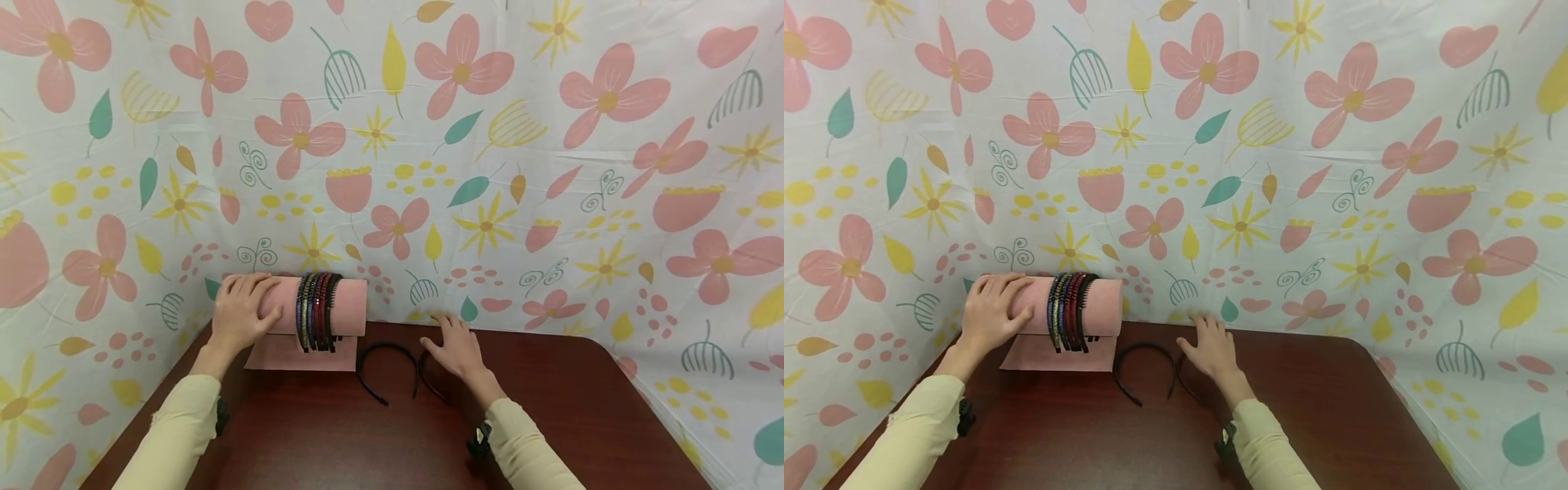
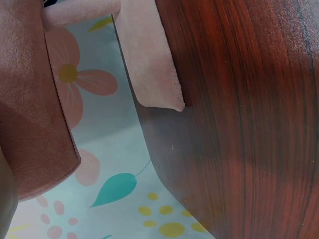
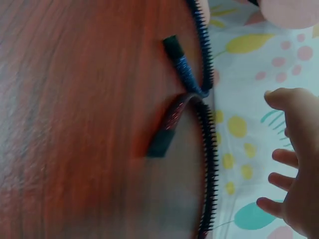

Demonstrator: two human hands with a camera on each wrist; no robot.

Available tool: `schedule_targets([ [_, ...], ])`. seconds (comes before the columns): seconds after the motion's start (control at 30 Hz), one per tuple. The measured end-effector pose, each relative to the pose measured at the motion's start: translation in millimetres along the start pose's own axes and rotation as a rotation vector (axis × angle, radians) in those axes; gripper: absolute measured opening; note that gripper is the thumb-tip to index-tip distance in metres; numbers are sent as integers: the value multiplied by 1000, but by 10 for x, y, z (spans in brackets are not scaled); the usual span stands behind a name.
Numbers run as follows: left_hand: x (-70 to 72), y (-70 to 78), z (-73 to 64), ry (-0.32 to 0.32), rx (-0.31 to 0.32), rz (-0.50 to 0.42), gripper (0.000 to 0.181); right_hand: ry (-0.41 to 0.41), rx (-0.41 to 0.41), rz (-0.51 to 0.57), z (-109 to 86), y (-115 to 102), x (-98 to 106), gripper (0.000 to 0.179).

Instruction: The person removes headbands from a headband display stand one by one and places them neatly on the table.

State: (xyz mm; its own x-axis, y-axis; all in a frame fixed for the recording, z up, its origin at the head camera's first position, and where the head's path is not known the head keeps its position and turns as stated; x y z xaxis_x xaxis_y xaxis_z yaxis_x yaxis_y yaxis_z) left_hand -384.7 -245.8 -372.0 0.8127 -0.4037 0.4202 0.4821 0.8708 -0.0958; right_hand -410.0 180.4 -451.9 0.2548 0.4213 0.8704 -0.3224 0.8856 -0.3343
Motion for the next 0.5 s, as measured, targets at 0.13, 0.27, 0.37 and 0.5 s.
schedule_targets([
  [0.13, 3, 3, -1, -1, 4, -3, 57, 51, 59, 28, 34, -98, 76, 61],
  [0.27, 7, 2, -1, 2, 5, -11, 57, 82, 103, 59, 64, -202, 146, 58],
  [0.37, 6, 0, 0, 4, 3, -16, 57, 116, 139, 86, 93, -290, 203, 56],
  [0.5, 0, -1, 0, 5, -1, -10, 57, 154, 188, 97, 129, -407, 275, 50],
])
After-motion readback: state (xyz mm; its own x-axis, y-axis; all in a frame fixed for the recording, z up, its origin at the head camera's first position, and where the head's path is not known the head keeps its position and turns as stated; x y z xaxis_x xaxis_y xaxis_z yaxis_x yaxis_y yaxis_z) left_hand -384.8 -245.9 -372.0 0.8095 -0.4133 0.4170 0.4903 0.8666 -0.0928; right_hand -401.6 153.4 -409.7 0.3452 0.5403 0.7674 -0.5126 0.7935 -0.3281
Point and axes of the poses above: each hand's wrist, its own z-axis towards the middle knuckle, its own x-axis out of the back of the hand, y = z × x, the point moved 5 cm from there along z, towards the middle knuckle, and after that the axes turned 1 degree about -y, right-handed, at the moved point
